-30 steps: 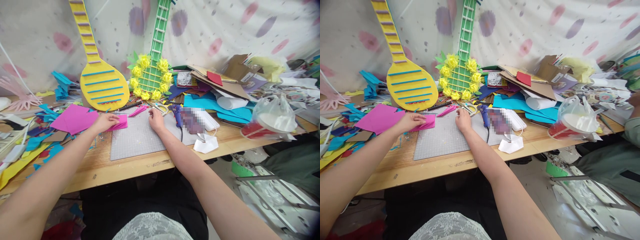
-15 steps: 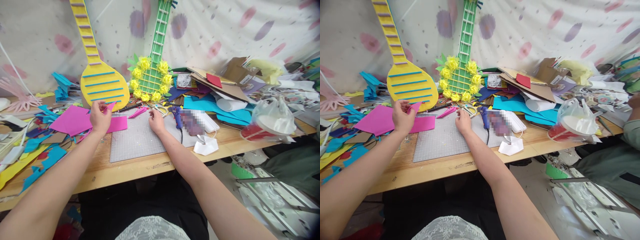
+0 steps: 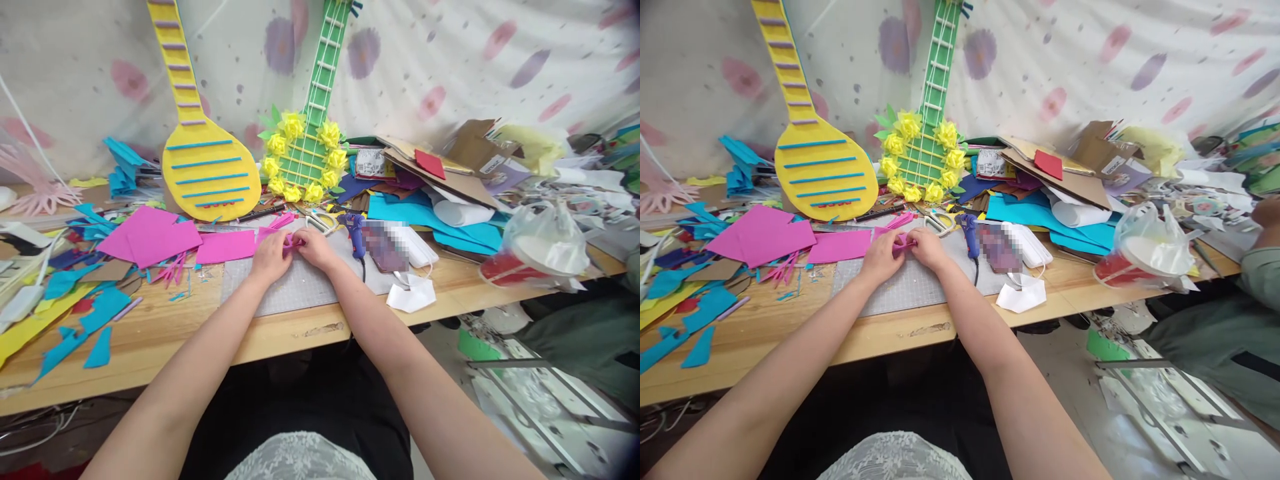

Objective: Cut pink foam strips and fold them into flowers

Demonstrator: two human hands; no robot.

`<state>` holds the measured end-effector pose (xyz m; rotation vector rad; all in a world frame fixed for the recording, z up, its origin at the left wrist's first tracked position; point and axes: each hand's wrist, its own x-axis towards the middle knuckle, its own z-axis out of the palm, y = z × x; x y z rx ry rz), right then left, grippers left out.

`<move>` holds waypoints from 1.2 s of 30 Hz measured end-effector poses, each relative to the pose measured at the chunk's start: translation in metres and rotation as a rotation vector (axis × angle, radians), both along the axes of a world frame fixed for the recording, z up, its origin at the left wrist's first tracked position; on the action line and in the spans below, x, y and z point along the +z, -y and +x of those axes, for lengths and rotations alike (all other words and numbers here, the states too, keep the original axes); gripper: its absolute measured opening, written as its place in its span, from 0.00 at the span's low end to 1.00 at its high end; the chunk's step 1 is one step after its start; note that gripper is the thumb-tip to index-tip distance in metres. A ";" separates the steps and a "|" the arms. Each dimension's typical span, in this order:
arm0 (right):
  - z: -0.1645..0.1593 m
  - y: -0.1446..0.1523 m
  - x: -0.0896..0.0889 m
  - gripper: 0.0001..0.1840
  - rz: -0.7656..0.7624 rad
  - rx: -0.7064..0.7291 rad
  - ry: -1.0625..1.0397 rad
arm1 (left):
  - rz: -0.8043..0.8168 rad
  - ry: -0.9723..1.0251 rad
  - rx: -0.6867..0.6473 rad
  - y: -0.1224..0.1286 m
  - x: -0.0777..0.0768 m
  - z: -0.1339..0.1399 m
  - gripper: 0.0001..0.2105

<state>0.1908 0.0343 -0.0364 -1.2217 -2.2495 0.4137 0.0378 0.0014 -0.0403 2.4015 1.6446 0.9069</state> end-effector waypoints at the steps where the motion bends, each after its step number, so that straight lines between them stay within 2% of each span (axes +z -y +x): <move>1: 0.002 -0.001 0.000 0.10 -0.026 -0.008 -0.035 | -0.002 -0.005 -0.019 0.001 0.001 -0.007 0.23; 2: 0.005 -0.002 -0.001 0.09 -0.056 -0.010 -0.068 | -0.007 -0.016 -0.026 0.001 0.002 -0.016 0.25; 5: 0.012 -0.004 -0.002 0.06 -0.199 0.027 -0.146 | -0.060 -0.038 0.063 0.001 0.004 -0.039 0.23; 8: 0.016 -0.004 -0.002 0.00 -0.340 0.036 -0.212 | -0.126 -0.017 0.131 -0.001 0.005 -0.052 0.17; 9: 0.017 -0.005 -0.002 0.02 -0.351 0.019 -0.213 | -0.135 -0.009 0.149 -0.001 0.005 -0.054 0.15; 12: 0.016 -0.006 -0.003 0.08 -0.327 -0.075 -0.184 | -0.162 0.024 0.190 -0.002 0.005 -0.055 0.15; 15: 0.015 -0.008 -0.005 0.07 -0.344 -0.200 -0.236 | -0.217 0.062 0.251 -0.001 0.004 -0.052 0.19; 17: 0.014 -0.008 -0.005 0.11 -0.368 -0.274 -0.265 | -0.232 0.056 0.308 0.000 0.004 -0.049 0.20; 20: 0.012 -0.005 -0.002 0.15 -0.360 -0.337 -0.198 | -0.222 0.046 0.366 0.000 0.005 -0.045 0.22; 24: 0.009 0.001 0.002 0.16 -0.319 -0.362 -0.076 | -0.226 0.064 0.395 -0.002 0.005 -0.042 0.26; 30: 0.005 0.009 0.007 0.17 -0.303 -0.367 0.042 | -0.214 -0.025 0.471 -0.002 0.007 -0.038 0.27; 36: 0.001 0.013 0.012 0.14 -0.288 -0.396 0.125 | -0.201 -0.023 0.468 -0.005 0.006 -0.037 0.26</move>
